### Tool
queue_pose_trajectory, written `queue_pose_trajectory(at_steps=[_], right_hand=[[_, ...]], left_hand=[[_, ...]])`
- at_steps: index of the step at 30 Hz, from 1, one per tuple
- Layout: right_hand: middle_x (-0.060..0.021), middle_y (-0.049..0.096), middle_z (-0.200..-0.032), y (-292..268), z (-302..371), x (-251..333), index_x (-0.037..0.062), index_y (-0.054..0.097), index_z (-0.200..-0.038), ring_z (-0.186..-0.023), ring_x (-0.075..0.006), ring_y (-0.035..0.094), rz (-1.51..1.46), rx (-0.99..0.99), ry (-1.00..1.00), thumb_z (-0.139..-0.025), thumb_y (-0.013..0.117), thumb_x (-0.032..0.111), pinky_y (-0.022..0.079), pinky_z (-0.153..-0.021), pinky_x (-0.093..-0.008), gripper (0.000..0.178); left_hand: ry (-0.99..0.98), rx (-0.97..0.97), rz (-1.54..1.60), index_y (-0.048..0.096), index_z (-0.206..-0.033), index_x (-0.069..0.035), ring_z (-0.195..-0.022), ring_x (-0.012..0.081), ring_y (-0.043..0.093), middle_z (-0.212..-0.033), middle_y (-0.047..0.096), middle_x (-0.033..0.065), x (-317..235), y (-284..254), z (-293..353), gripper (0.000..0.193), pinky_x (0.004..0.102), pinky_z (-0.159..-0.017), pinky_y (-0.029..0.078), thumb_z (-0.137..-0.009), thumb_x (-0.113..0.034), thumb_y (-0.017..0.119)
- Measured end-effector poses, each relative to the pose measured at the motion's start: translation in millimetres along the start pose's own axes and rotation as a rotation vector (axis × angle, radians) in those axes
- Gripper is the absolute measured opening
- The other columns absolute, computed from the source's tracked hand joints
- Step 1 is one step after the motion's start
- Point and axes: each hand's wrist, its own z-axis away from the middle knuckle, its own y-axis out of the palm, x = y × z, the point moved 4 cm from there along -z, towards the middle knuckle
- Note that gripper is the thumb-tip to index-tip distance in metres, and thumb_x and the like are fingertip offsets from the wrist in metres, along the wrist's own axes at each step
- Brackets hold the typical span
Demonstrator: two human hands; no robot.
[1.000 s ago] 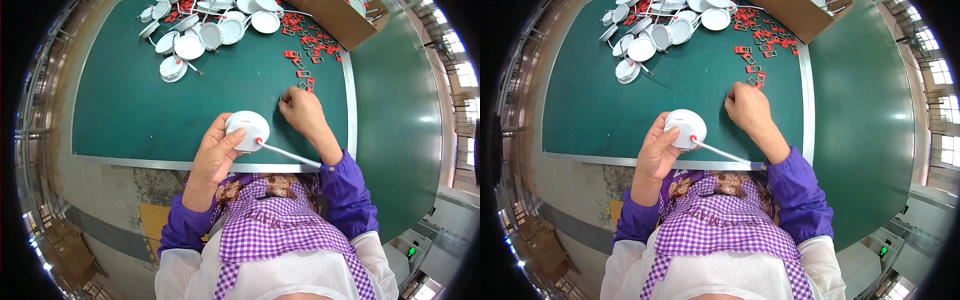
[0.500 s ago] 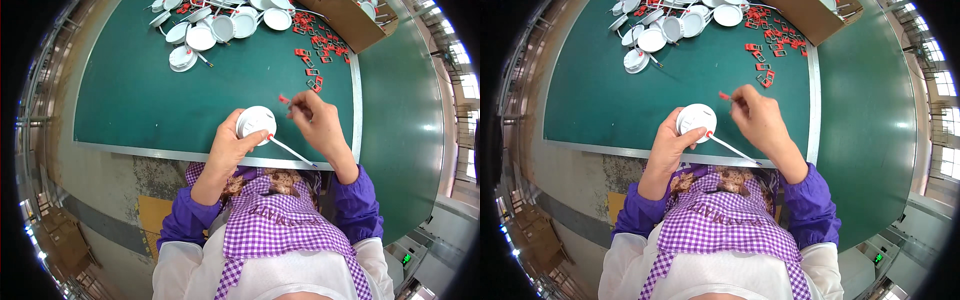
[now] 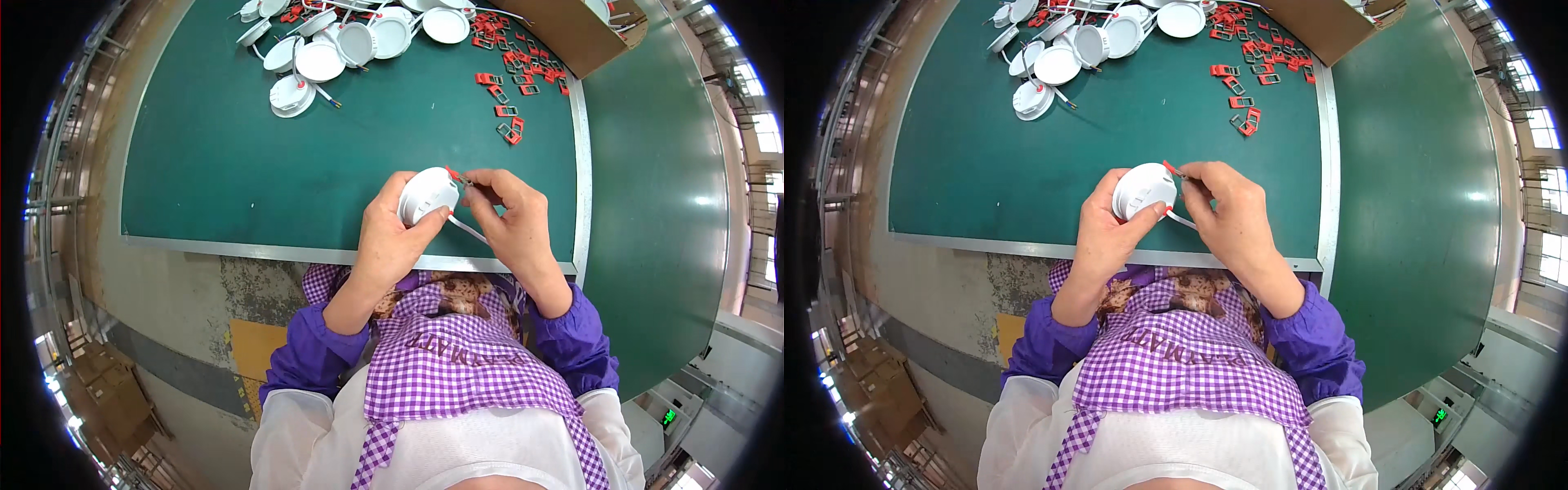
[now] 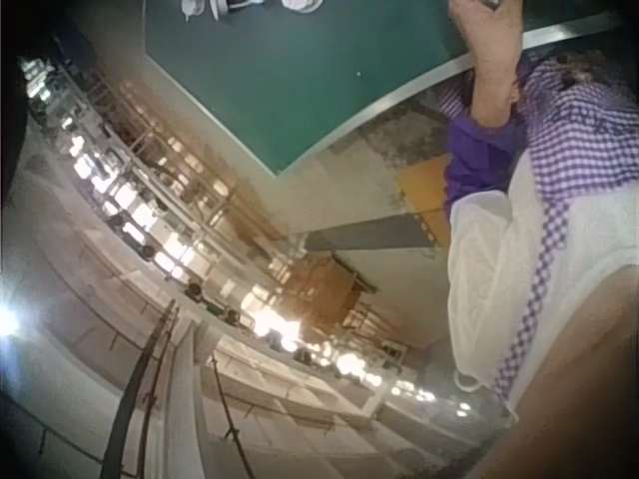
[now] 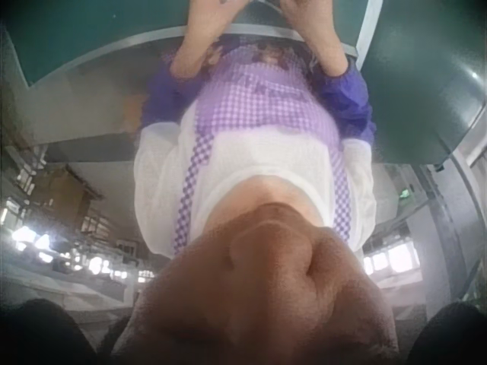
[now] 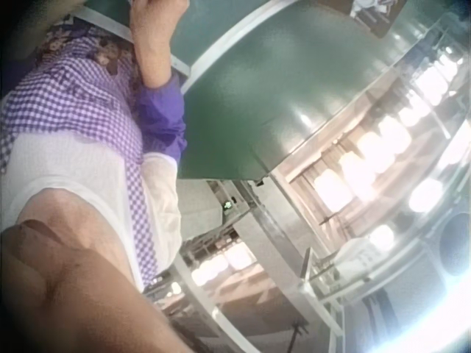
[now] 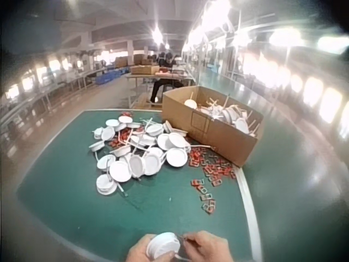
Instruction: The person is seen attaching red clips to white circular lighting components.
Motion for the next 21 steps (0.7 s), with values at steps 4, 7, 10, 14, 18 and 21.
queue_pose_trajectory(at_steps=[4,7,10,14,18,21], right_hand=[[-0.0140,0.067,-0.084,0,5,3,-0.0008,0.066,-0.099,-0.069,-0.0254,0.067,-0.006,0.035,-0.008,-0.086,0.065,0.000,0.052,-0.059,-0.0336,0.013],[-0.0135,0.067,-0.086,1,8,13,-0.0002,0.065,-0.100,-0.070,-0.0277,0.067,0.092,0.026,-0.085,-0.086,0.065,-0.001,0.052,-0.061,-0.0344,0.014],[-0.0135,0.067,-0.088,3,11,16,0.0004,0.066,-0.100,-0.072,-0.0294,0.067,0.082,-0.003,-0.077,-0.086,0.064,-0.002,0.053,-0.062,-0.0355,0.015],[-0.0136,0.067,-0.088,4,11,17,0.0006,0.065,-0.099,-0.073,-0.0293,0.067,0.096,0.009,-0.098,-0.085,0.065,-0.003,0.053,-0.062,-0.0357,0.015],[-0.0143,0.067,-0.087,5,12,19,0.0012,0.064,-0.100,-0.074,-0.0285,0.068,0.147,0.014,-0.128,-0.084,0.065,-0.005,0.053,-0.062,-0.0348,0.017],[-0.0131,0.068,-0.090,3,7,7,0.0019,0.064,-0.102,-0.075,-0.0247,0.069,0.026,0.038,-0.050,-0.083,0.066,-0.004,0.054,-0.064,-0.0331,0.020]], left_hand=[[0.035,-0.055,-0.051,0.059,-0.109,0.000,-0.080,0.0123,0.064,-0.090,0.068,0.0074,-2,1,1,0.031,0.0288,-0.068,0.053,-0.082,-0.007,0.074],[0.058,-0.077,-0.090,0.059,-0.110,0.000,-0.079,0.0131,0.065,-0.090,0.068,0.0089,-1,1,1,0.032,0.0292,-0.067,0.053,-0.082,-0.007,0.073],[0.093,-0.072,-0.140,0.059,-0.110,-0.001,-0.078,0.0146,0.066,-0.090,0.069,0.0106,-2,1,0,0.032,0.0298,-0.066,0.053,-0.082,-0.008,0.073],[0.113,-0.025,-0.161,0.060,-0.109,-0.002,-0.076,0.0167,0.067,-0.088,0.068,0.0111,-4,0,0,0.031,0.0309,-0.065,0.053,-0.082,-0.008,0.073],[0.053,0.040,-0.226,0.062,-0.108,-0.001,-0.083,0.0074,0.060,-0.092,0.066,0.0021,-11,-4,-1,0.026,0.0251,-0.072,0.050,-0.085,-0.006,0.073],[0.089,0.071,-0.216,0.062,-0.107,-0.002,-0.083,0.0076,0.060,-0.090,0.066,0.0020,-13,-6,-1,0.026,0.0249,-0.071,0.049,-0.084,-0.006,0.074]])
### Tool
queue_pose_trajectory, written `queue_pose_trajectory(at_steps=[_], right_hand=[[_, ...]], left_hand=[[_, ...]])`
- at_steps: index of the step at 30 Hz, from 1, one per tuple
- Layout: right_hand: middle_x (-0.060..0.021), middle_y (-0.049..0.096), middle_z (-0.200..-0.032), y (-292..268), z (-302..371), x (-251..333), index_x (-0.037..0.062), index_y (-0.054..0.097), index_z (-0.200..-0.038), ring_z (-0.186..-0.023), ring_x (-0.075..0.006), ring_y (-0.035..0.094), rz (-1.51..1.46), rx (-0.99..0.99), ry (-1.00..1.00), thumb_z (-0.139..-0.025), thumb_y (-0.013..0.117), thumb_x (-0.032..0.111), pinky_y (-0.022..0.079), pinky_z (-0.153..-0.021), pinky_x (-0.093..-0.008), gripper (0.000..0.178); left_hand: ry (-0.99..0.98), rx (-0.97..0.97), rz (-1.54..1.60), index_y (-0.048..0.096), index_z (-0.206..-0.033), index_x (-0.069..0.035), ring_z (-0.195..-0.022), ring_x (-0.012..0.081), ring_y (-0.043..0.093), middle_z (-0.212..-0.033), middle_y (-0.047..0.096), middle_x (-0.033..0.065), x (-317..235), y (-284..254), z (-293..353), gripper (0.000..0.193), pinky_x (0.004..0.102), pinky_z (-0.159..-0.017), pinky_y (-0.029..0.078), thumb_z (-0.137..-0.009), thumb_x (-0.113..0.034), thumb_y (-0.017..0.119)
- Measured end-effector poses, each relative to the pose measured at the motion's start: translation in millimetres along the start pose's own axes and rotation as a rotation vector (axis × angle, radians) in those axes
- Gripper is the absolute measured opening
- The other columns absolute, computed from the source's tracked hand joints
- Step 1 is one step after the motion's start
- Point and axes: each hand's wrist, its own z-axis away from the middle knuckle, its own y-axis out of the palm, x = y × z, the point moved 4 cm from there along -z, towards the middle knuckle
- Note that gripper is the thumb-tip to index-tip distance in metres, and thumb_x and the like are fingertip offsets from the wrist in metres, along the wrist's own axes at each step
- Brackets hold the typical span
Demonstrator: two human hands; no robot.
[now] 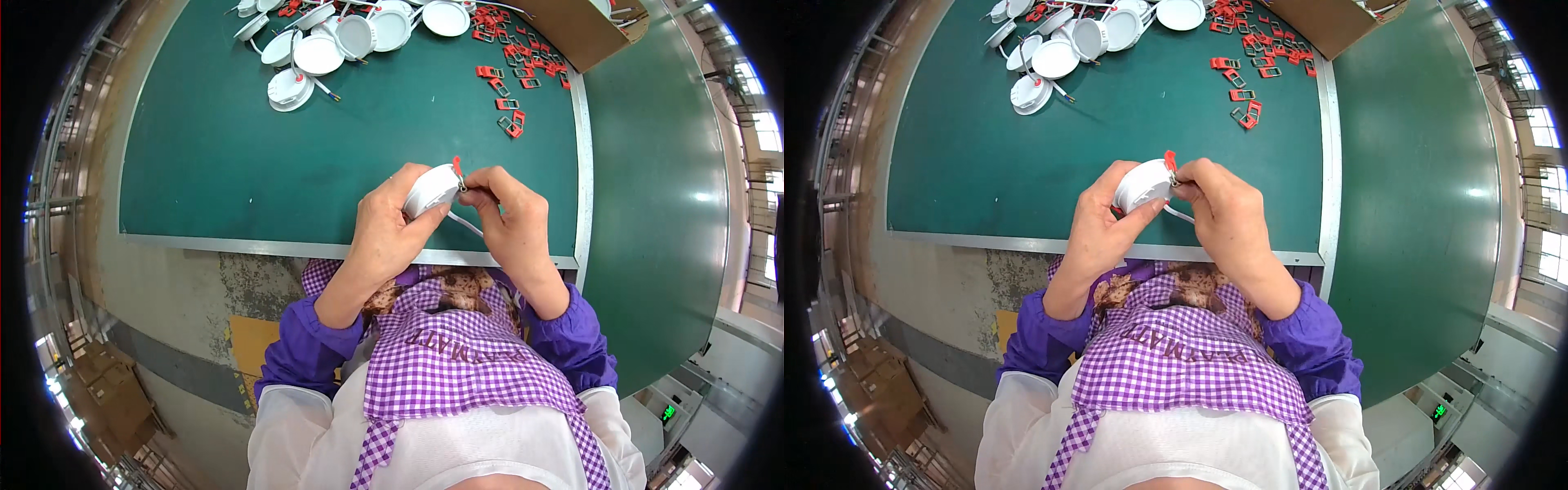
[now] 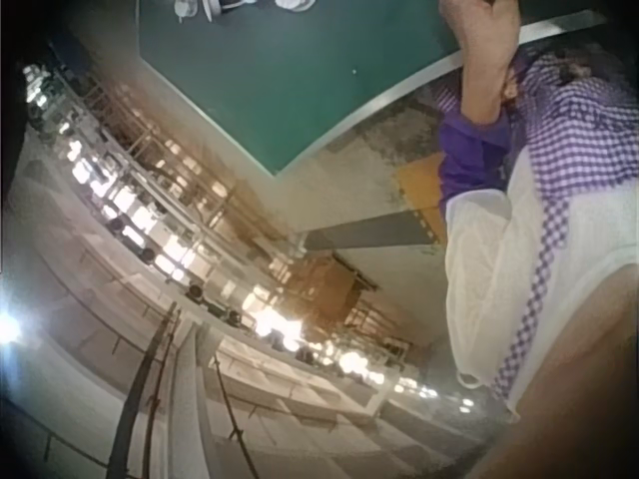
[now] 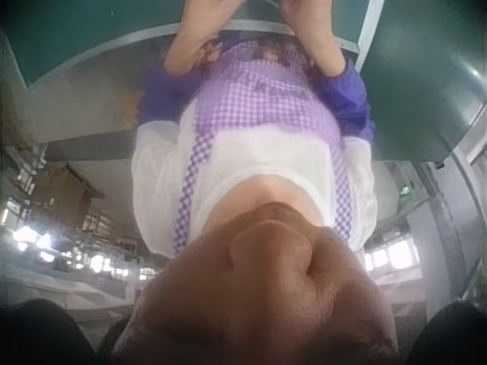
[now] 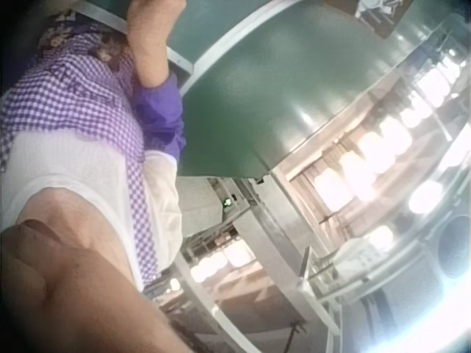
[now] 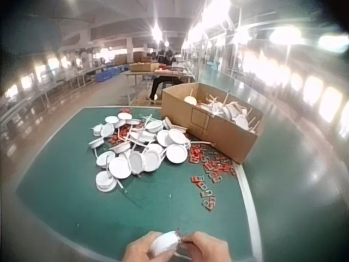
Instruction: The person is seen attaching red clips to white circular lighting components.
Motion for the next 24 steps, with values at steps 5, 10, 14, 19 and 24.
queue_pose_trajectory(at_steps=[5,10,14,19,24], right_hand=[[-0.0112,0.070,-0.098,-13,-3,6,0.0029,0.063,-0.114,-0.081,-0.0203,0.069,-0.185,0.061,0.126,-0.081,0.073,0.001,0.055,-0.070,-0.0314,0.035],[-0.0125,0.070,-0.101,-22,-5,3,0.0036,0.060,-0.125,-0.085,-0.0188,0.067,-0.202,0.263,0.190,-0.074,0.083,0.012,0.055,-0.078,-0.0319,0.056],[-0.0112,0.072,-0.097,-33,-8,12,0.0023,0.065,-0.119,-0.081,-0.0172,0.066,-0.264,0.317,0.251,-0.071,0.086,0.013,0.055,-0.077,-0.0313,0.054],[-0.0094,0.072,-0.094,-34,-14,5,0.0002,0.068,-0.113,-0.079,-0.0151,0.065,-0.334,0.351,0.347,-0.072,0.085,0.011,0.054,-0.075,-0.0296,0.047],[-0.0088,0.069,-0.095,-41,-19,-27,-0.0003,0.067,-0.113,-0.075,-0.0095,0.061,-0.293,0.424,0.355,-0.074,0.081,0.009,0.052,-0.068,-0.0256,0.043]], left_hand=[[-0.041,0.051,0.083,0.062,-0.107,-0.003,-0.082,0.0078,0.060,-0.090,0.066,0.0019,-6,4,6,0.026,0.0255,-0.072,0.049,-0.084,-0.006,0.073],[-0.013,0.138,0.031,0.061,-0.110,-0.001,-0.086,0.0111,0.062,-0.093,0.066,0.0052,-19,8,10,0.029,0.0278,-0.074,0.050,-0.083,-0.003,0.072],[0.060,0.202,0.070,0.062,-0.110,0.000,-0.088,0.0116,0.062,-0.094,0.067,0.0055,-29,8,10,0.028,0.0274,-0.075,0.050,-0.083,-0.003,0.071],[0.045,0.206,0.127,0.062,-0.110,-0.001,-0.087,0.0101,0.061,-0.094,0.066,0.0035,-23,13,11,0.028,0.0260,-0.074,0.049,-0.085,-0.006,0.073],[-0.103,0.341,0.164,0.058,-0.123,-0.003,-0.097,0.0116,0.060,-0.105,0.065,0.0044,-12,28,-2,0.048,0.0286,-0.083,0.049,-0.082,-0.014,0.079]])
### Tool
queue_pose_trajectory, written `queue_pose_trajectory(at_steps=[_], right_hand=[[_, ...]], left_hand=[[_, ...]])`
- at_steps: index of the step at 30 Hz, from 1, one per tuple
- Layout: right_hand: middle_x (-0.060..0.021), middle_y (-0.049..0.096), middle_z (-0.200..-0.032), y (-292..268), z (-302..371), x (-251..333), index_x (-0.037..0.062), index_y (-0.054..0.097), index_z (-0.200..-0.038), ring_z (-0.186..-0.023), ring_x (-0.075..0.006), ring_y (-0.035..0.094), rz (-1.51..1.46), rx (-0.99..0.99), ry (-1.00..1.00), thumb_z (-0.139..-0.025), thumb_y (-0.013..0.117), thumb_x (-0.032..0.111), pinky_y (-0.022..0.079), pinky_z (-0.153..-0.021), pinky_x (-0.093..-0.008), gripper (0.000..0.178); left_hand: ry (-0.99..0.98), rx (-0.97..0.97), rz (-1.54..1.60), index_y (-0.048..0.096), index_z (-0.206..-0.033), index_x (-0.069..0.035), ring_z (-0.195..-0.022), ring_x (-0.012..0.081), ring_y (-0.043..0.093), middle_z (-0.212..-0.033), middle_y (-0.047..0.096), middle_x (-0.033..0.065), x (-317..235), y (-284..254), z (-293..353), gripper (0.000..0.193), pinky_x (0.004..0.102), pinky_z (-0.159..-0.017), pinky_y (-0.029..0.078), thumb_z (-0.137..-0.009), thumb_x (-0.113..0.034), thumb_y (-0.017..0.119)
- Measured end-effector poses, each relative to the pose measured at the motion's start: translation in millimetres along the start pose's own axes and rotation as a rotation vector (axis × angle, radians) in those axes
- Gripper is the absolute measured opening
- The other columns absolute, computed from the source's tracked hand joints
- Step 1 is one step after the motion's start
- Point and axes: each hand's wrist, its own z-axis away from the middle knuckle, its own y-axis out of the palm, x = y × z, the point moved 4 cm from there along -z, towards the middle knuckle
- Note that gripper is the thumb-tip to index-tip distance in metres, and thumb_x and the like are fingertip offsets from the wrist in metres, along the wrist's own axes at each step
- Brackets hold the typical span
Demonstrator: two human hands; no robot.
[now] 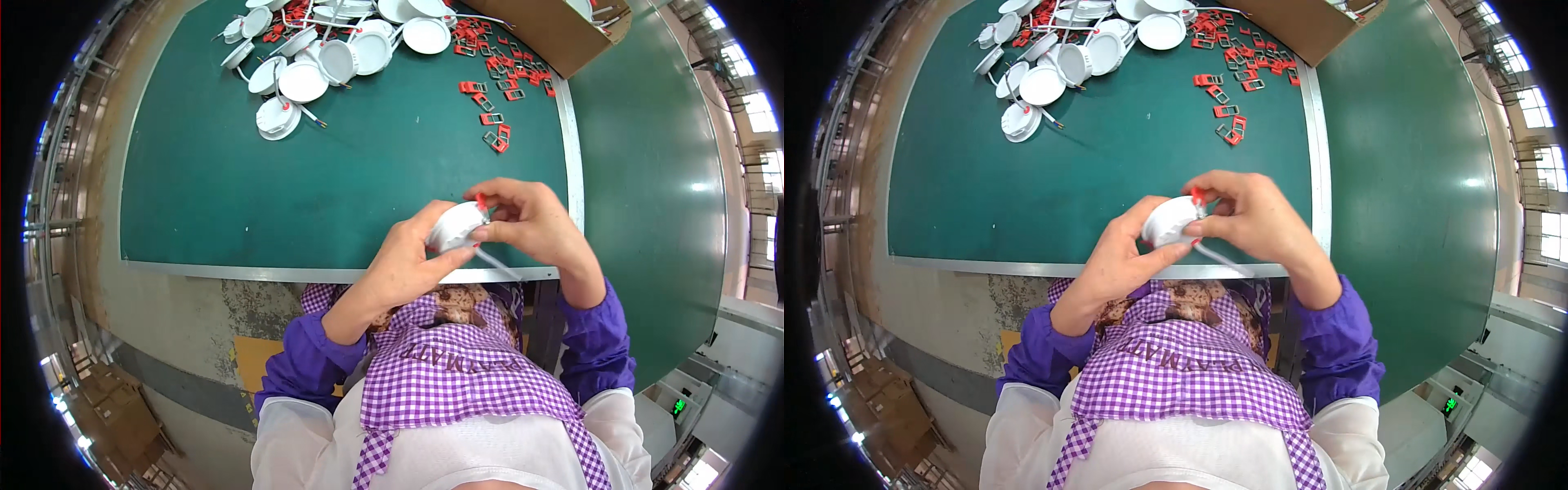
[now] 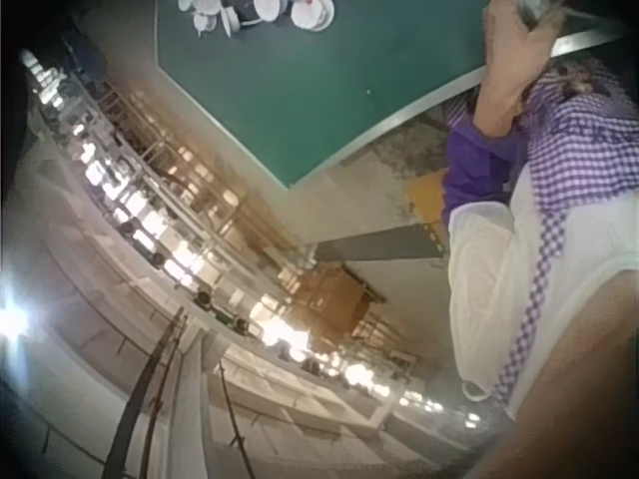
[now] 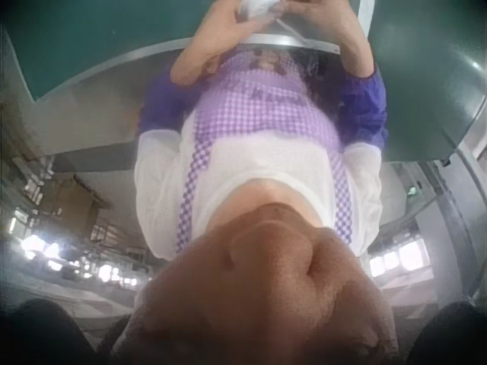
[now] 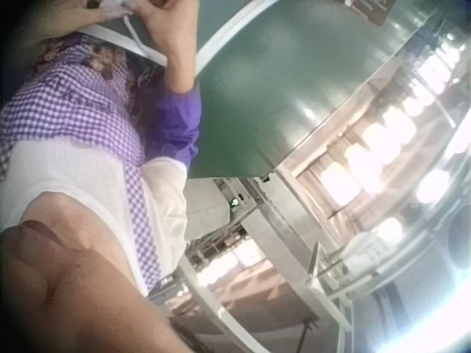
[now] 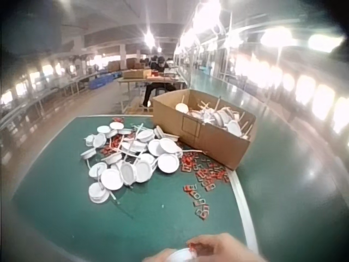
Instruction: The person is seen attaching red clips to white circular lighting components.
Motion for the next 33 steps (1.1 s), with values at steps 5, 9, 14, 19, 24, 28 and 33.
queue_pose_trajectory(at_steps=[5,9,14,19,24,28,33], right_hand=[[-0.0092,0.070,-0.098,-115,-9,42,-0.0040,0.063,-0.117,-0.080,-0.0153,0.068,0.040,-0.392,-0.171,-0.081,0.078,0.013,0.055,-0.067,-0.0277,0.043],[-0.0074,0.070,-0.092,-163,-21,101,-0.0041,0.064,-0.114,-0.076,-0.0149,0.068,0.087,-0.908,-0.640,-0.086,0.074,0.016,0.052,-0.064,-0.0267,0.036],[-0.0104,0.070,-0.095,-90,-54,32,0.0046,0.070,-0.106,-0.080,-0.0208,0.068,0.403,-0.493,-0.230,-0.085,0.073,0.017,0.052,-0.066,-0.0320,0.025],[-0.0136,0.063,-0.092,-36,-64,-28,0.0050,0.067,-0.097,-0.084,-0.0334,0.064,0.872,-0.475,-0.196,-0.082,0.071,0.015,0.051,-0.073,-0.0421,0.018],[-0.0146,0.060,-0.090,-27,-63,-37,0.0015,0.060,-0.088,-0.083,-0.0343,0.063,1.005,-0.431,-0.298,-0.082,0.064,0.006,0.053,-0.074,-0.0432,0.009],[-0.0160,0.060,-0.089,-15,-58,-34,-0.0002,0.056,-0.084,-0.082,-0.0335,0.064,1.146,-0.321,-0.283,-0.078,0.060,0.000,0.054,-0.071,-0.0418,0.008],[-0.0152,0.059,-0.088,-8,-54,-26,0.0000,0.055,-0.088,-0.080,-0.0319,0.064,1.225,-0.175,-0.410,-0.076,0.060,-0.002,0.054,-0.068,-0.0405,0.013]], left_hand=[[0.305,-0.298,-0.503,0.049,-0.138,-0.005,-0.122,0.0242,0.055,-0.133,0.058,0.0113,-21,-56,-44,0.068,0.0384,-0.100,0.044,-0.079,-0.021,0.080],[0.431,-0.684,-1.037,0.049,-0.138,-0.005,-0.129,0.0373,0.048,-0.140,0.050,0.0223,-24,-132,-97,0.071,0.0482,-0.105,0.040,-0.077,-0.027,0.079],[0.298,-0.792,-1.236,0.048,-0.139,-0.011,-0.132,0.0437,0.041,-0.143,0.042,0.0249,-13,-161,-149,0.073,0.0508,-0.107,0.038,-0.076,-0.029,0.080],[0.251,-0.733,-1.248,0.050,-0.130,-0.010,-0.119,0.0423,0.052,-0.132,0.050,0.0215,-7,-158,-152,0.064,0.0489,-0.099,0.045,-0.077,-0.031,0.079],[0.312,-0.711,-1.130,0.051,-0.123,-0.009,-0.113,0.0406,0.055,-0.126,0.053,0.0194,-3,-141,-123,0.050,0.0468,-0.093,0.048,-0.078,-0.016,0.071],[0.224,-0.785,-0.885,0.051,-0.122,-0.006,-0.101,0.0408,0.060,-0.116,0.060,0.0217,-1,-127,-82,0.047,0.0483,-0.087,0.049,-0.076,-0.006,0.061],[0.244,-0.928,-0.643,0.054,-0.118,-0.002,-0.090,0.0280,0.068,-0.105,0.067,0.0168,10,-129,-38,0.037,0.0375,-0.079,0.052,-0.082,-0.001,0.063]])
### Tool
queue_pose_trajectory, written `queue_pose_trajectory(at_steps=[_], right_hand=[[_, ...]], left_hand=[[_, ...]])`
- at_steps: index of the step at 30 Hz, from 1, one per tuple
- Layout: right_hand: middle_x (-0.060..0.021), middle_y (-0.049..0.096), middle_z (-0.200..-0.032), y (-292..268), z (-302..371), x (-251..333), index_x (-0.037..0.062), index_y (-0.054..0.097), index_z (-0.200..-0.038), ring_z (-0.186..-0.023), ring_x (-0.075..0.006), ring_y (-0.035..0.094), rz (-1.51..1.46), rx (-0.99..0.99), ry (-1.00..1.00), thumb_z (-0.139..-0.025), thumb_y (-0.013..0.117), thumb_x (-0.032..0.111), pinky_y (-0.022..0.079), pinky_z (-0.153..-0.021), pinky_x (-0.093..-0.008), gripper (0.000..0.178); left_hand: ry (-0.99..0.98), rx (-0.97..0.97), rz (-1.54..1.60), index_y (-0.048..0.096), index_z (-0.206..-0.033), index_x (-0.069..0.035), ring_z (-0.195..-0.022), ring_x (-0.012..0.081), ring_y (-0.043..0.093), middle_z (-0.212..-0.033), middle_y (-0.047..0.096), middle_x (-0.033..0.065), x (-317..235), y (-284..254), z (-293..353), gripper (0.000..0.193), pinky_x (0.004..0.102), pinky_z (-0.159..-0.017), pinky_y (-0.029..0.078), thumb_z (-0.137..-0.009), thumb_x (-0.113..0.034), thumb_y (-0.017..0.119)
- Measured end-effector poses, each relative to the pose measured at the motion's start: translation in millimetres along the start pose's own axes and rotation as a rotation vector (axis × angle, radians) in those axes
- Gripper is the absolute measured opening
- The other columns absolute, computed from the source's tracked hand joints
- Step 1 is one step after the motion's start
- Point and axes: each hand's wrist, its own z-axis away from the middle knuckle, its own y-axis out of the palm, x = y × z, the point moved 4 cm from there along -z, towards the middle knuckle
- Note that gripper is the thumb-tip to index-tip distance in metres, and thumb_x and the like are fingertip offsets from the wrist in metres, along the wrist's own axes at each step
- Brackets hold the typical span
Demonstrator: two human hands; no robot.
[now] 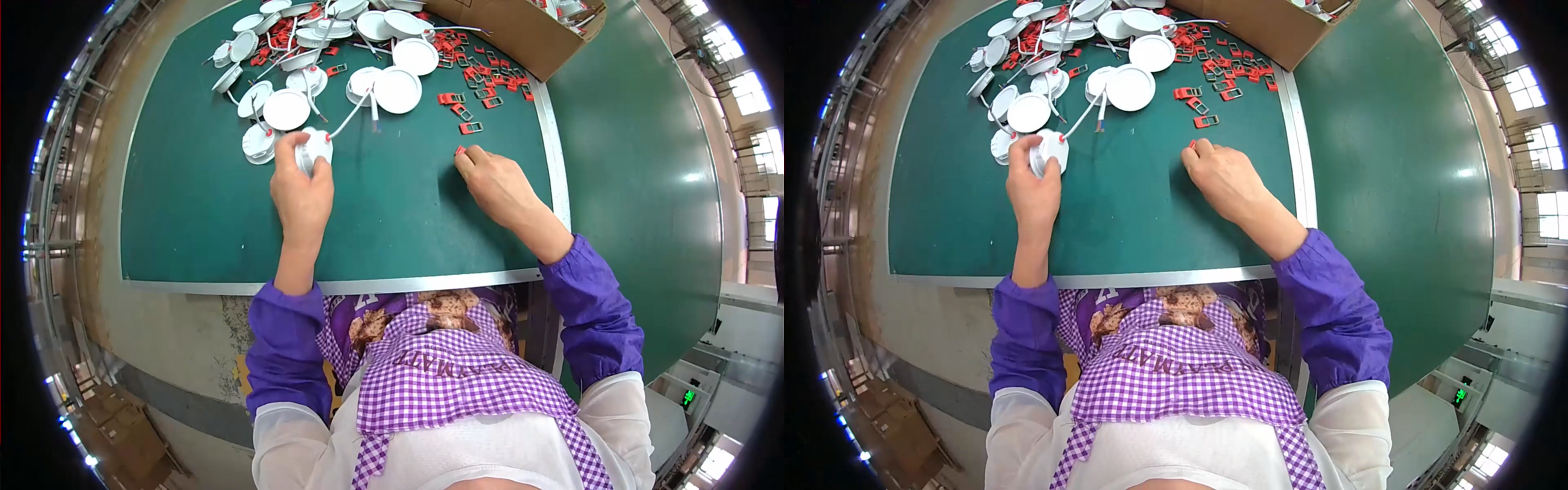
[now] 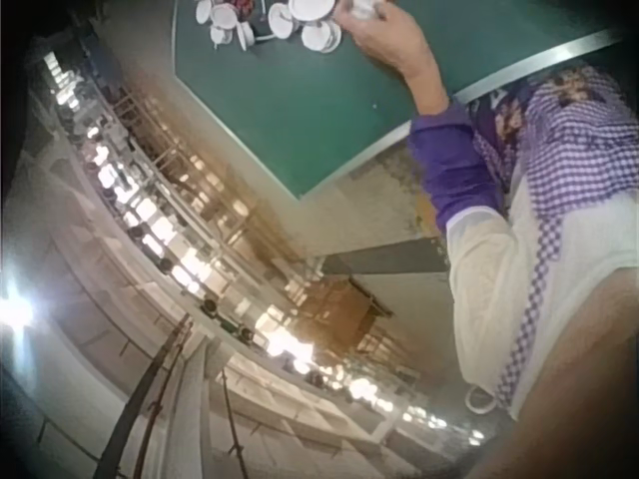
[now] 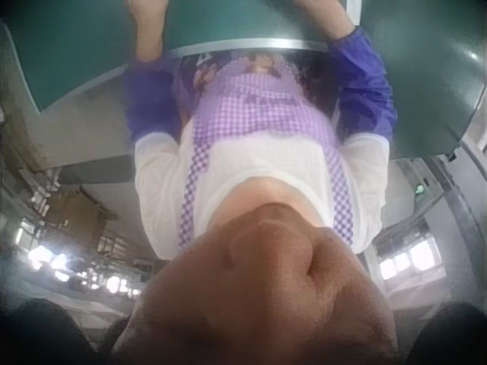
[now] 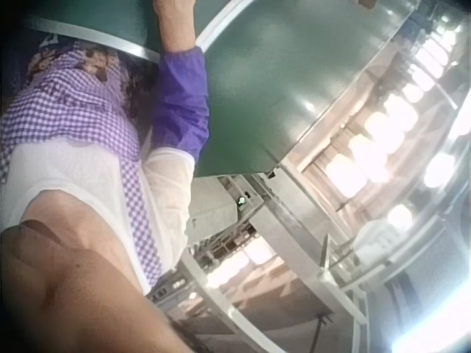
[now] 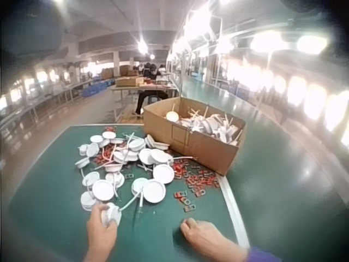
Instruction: The person is seen attaching red clips to white circular lighting components.
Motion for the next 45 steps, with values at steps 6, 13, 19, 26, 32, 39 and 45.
queue_pose_trajectory(at_steps=[6,13,19,26,32,39,45], right_hand=[[-0.0130,0.058,-0.086,-10,16,3,0.0014,0.055,-0.093,-0.075,-0.0317,0.063,-0.172,-0.324,0.078,-0.080,0.061,0.001,0.053,-0.064,-0.0422,0.014],[-0.0104,0.070,-0.091,-4,21,19,-0.0019,0.064,-0.101,-0.080,-0.0192,0.071,-0.721,-0.443,0.389,-0.088,0.067,0.001,0.055,-0.071,-0.0285,0.014],[-0.0109,0.067,-0.080,-31,24,55,0.0005,0.066,-0.094,-0.070,-0.0211,0.068,-0.833,-0.440,0.426,-0.083,0.073,0.004,0.052,-0.060,-0.0306,0.013],[-0.0129,0.067,-0.089,-39,31,69,0.0005,0.066,-0.096,-0.074,-0.0276,0.067,-0.746,-0.463,0.278,-0.082,0.068,-0.003,0.054,-0.062,-0.0352,0.015],[-0.0129,0.067,-0.093,-40,39,76,-0.0005,0.065,-0.100,-0.077,-0.0288,0.069,-0.652,-0.408,0.246,-0.078,0.063,-0.009,0.057,-0.064,-0.0354,0.024],[-0.0110,0.066,-0.090,-37,33,78,0.0012,0.065,-0.099,-0.075,-0.0286,0.069,-0.547,-0.394,0.241,-0.076,0.063,-0.010,0.056,-0.062,-0.0359,0.025],[-0.0111,0.066,-0.089,-48,24,68,0.0023,0.064,-0.096,-0.073,-0.0294,0.067,-0.580,-0.532,0.241,-0.078,0.064,-0.008,0.055,-0.062,-0.0355,0.021]], left_hand=[[-0.631,0.090,0.917,0.050,-0.121,0.004,-0.101,0.0286,0.066,-0.120,0.061,0.0153,23,-28,39,0.033,0.0420,-0.089,0.056,-0.089,0.003,0.059],[-0.902,0.515,1.356,0.046,-0.126,0.001,-0.111,0.0258,0.062,-0.120,0.061,0.0139,-27,5,103,0.039,0.0447,-0.096,0.053,-0.092,-0.004,0.065],[-0.583,0.414,1.086,0.047,-0.116,0.001,-0.098,0.0168,0.065,-0.109,0.062,0.0125,-44,23,100,0.036,0.0304,-0.084,0.056,-0.088,0.001,0.069],[-0.370,0.385,0.853,0.049,-0.114,0.004,-0.092,0.0125,0.064,-0.104,0.062,0.0100,-57,27,101,0.034,0.0255,-0.079,0.055,-0.087,0.000,0.070],[-0.252,0.364,0.688,0.050,-0.114,0.003,-0.095,0.0130,0.064,-0.104,0.062,0.0089,-58,25,109,0.033,0.0264,-0.081,0.056,-0.087,0.003,0.068],[-0.206,0.361,0.660,0.051,-0.113,0.002,-0.094,0.0130,0.064,-0.104,0.062,0.0081,-56,33,105,0.031,0.0259,-0.081,0.057,-0.086,0.004,0.068],[-0.064,0.407,0.610,0.052,-0.113,0.002,-0.094,0.0124,0.063,-0.104,0.061,0.0064,-66,25,86,0.031,0.0263,-0.081,0.054,-0.087,0.002,0.069]])
